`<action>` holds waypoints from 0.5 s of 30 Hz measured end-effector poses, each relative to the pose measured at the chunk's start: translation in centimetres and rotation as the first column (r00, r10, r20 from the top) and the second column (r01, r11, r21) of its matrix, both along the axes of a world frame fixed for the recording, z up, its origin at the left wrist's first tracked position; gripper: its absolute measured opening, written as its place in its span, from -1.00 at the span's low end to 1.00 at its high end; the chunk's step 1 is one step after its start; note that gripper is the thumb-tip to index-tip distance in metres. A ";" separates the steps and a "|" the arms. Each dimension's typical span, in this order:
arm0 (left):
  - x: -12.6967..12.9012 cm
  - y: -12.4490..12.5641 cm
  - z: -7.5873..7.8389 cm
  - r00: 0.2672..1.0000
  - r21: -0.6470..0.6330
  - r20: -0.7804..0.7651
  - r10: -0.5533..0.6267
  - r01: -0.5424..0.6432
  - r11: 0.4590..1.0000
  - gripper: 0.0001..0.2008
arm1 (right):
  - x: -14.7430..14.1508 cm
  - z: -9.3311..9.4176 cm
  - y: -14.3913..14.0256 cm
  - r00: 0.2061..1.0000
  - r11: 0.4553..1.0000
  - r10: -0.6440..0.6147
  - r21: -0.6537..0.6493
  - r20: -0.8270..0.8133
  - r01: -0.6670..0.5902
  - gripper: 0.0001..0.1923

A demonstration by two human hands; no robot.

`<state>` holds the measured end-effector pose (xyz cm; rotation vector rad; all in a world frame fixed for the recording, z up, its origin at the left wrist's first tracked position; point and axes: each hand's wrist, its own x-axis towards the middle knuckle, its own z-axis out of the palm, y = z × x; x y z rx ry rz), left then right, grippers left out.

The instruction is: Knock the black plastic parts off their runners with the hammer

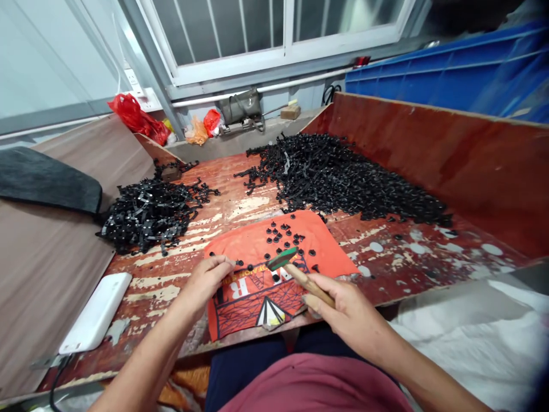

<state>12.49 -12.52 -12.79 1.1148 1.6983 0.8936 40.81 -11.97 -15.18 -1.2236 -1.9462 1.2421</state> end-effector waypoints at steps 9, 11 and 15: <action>0.4 1.1 -1.9 0.938 0.026 -0.323 -0.124 0.140 0.990 -0.71 | 1.1 -1.2 -0.1 0.998 1.000 0.001 0.014 0.058 -0.002 -0.77; 0.3 1.2 -2.0 0.913 0.017 -0.385 -0.138 0.157 0.988 -0.71 | 1.0 -1.3 0.0 0.998 1.000 0.012 0.010 0.069 -0.012 -0.77; -0.1 1.7 -2.4 0.908 0.003 -0.392 -0.148 0.163 0.987 -0.67 | 0.4 -0.7 0.3 0.996 0.999 0.030 0.038 0.088 -0.033 -0.76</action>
